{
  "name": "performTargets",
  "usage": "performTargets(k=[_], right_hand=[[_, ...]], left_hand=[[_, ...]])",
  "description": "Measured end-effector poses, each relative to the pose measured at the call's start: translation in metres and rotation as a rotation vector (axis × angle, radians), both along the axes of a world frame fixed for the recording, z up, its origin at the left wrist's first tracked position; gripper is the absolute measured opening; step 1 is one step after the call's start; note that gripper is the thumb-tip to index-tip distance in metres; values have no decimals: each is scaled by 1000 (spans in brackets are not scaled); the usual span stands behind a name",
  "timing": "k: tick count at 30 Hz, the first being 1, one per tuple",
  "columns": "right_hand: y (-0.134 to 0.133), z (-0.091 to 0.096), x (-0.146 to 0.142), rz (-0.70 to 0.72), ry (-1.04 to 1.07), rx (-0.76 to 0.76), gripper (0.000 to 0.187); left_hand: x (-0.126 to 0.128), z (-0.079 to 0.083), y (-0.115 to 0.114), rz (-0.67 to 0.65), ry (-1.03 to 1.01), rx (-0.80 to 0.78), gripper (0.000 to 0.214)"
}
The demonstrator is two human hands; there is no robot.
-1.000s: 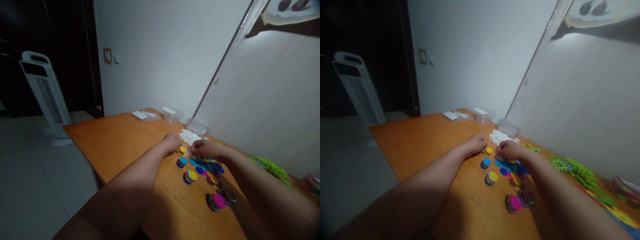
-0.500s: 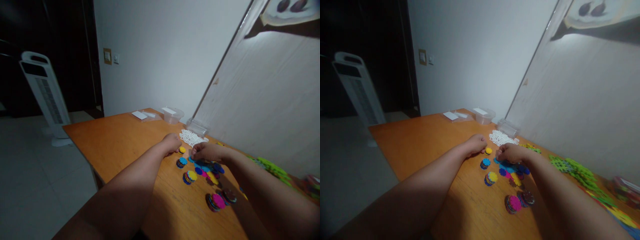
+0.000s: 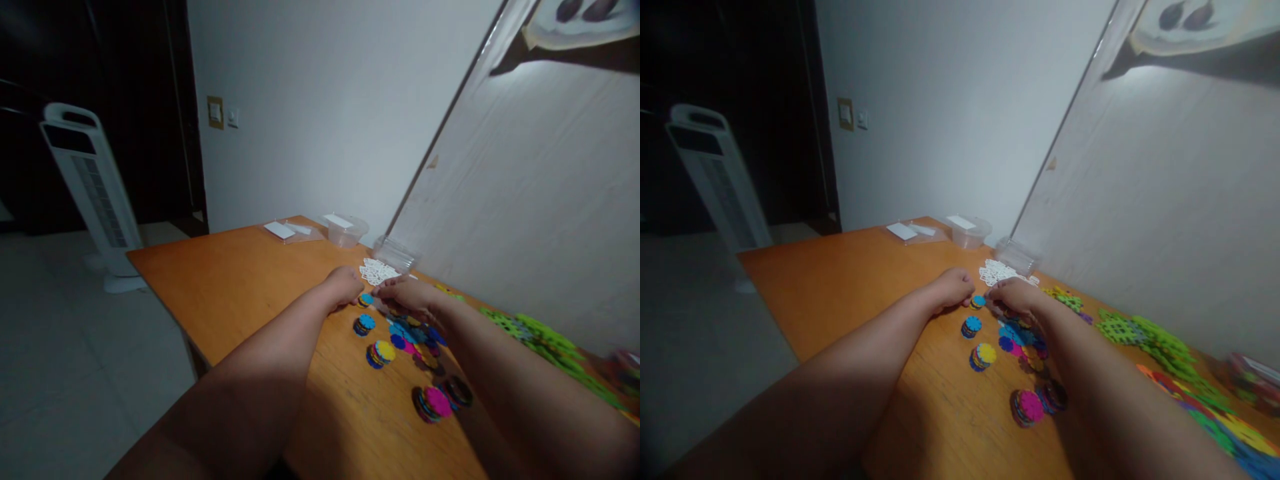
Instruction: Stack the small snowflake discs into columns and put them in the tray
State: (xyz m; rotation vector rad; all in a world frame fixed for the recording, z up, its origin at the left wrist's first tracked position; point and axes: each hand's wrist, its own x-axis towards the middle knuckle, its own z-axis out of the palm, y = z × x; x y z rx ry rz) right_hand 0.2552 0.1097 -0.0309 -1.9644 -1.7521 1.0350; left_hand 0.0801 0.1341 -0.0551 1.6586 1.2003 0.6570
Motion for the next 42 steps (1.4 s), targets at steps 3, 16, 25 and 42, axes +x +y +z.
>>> performTargets(k=[3,16,25,42], right_hand=[[-6,7,9,21,-70,20,24],[-24,15,37,198,-469,-20,16],[-20,19,19,42,-29,-70,32],[-8,16,16,-24,29,-40,31]], left_hand=[[-1,2,-2,-8,21,6,11],[-1,0,-1,-3,27,23,8],[1,-4,2,0,14,-1,9],[0,-2,2,-18,35,1,7]])
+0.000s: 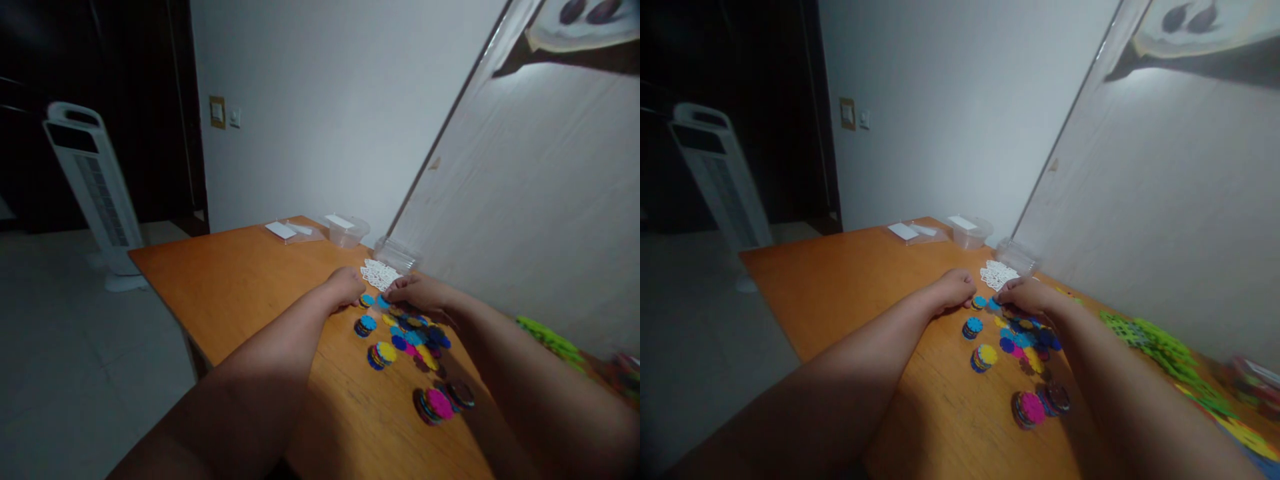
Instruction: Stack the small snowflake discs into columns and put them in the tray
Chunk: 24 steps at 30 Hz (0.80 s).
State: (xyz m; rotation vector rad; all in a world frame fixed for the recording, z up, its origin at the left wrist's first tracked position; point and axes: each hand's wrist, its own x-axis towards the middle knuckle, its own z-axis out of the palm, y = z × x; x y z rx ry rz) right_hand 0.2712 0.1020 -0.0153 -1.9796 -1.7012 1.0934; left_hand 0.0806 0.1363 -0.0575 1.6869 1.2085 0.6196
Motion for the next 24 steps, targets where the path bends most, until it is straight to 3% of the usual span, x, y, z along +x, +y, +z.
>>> performTargets(k=[9,15,20,24], right_hand=[[4,-7,-20,28,26,7,32],[-4,-3,-9,94,-122,34,15],[-8,-4,-5,185,-357,34,22],[-9,-6,-4,165,-340,24,20]], left_hand=[[-1,2,-1,-7,-45,13,8],[0,2,-2,-9,-29,-32,10],[0,4,-3,4,-14,-3,8],[-1,3,-2,-6,1,10,9]])
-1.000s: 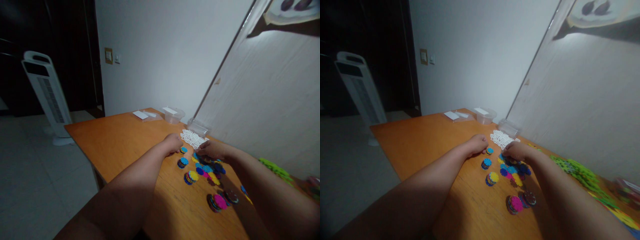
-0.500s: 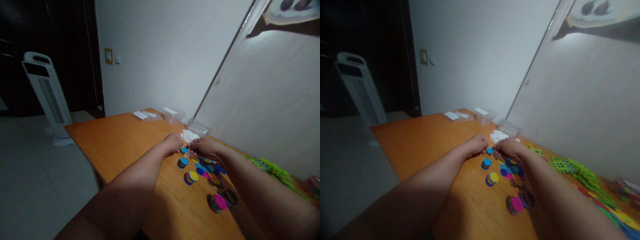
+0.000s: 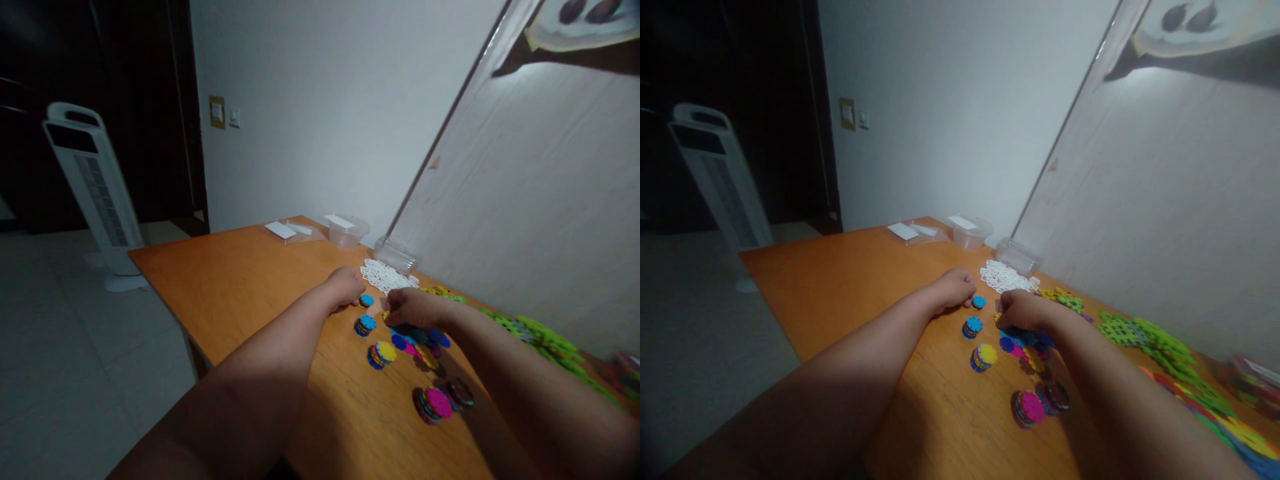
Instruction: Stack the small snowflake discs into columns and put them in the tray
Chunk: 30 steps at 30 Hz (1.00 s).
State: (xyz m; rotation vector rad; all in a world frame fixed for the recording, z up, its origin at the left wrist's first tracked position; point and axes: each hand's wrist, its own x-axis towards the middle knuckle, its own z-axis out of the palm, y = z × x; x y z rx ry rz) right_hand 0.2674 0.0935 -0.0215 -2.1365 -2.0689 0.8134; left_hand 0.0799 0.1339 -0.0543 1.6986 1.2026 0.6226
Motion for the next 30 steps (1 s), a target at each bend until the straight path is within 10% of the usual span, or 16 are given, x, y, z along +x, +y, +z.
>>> performTargets(k=[12,30], right_hand=[[12,-4,-4,-151,501,-2,20],[18,-5,-28,124,48,60,16]], left_hand=[[0,3,-2,8,-32,-22,11],[0,1,3,50,-3,-21,14]])
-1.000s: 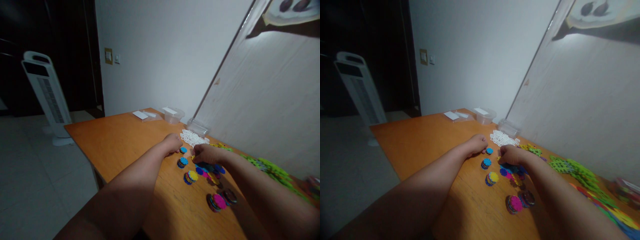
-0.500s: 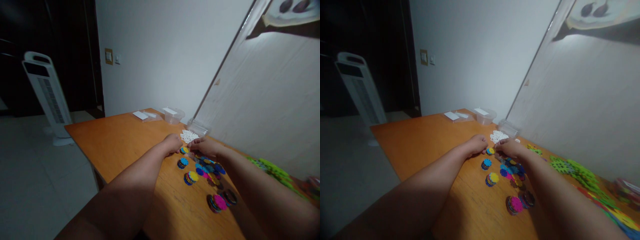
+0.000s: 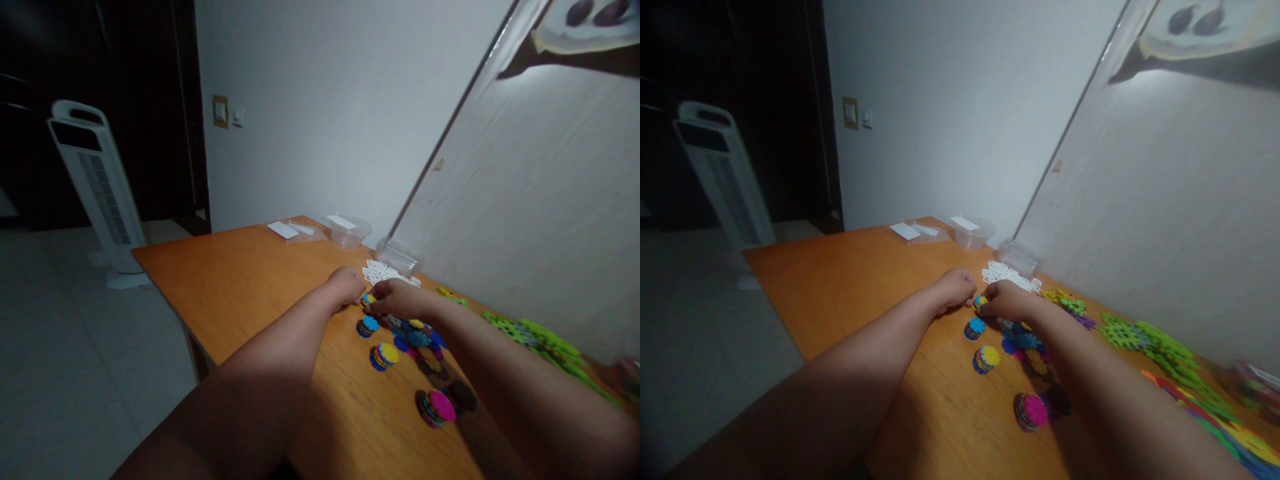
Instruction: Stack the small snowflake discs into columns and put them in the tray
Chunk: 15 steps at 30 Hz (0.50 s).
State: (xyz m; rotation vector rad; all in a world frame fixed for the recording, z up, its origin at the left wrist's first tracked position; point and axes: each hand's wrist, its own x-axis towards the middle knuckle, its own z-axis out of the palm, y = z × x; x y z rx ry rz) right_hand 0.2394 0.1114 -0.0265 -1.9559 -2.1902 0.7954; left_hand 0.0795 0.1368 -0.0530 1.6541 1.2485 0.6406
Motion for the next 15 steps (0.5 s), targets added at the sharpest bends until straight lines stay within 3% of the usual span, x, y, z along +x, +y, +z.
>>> performTargets(k=[9,15], right_hand=[[1,4,-5,-25,-8,-14,17],[-3,5,-2,-51,63,-77,23]], left_hand=[[0,2,-3,-21,-34,-21,11],[-1,1,1,-13,58,13,13]])
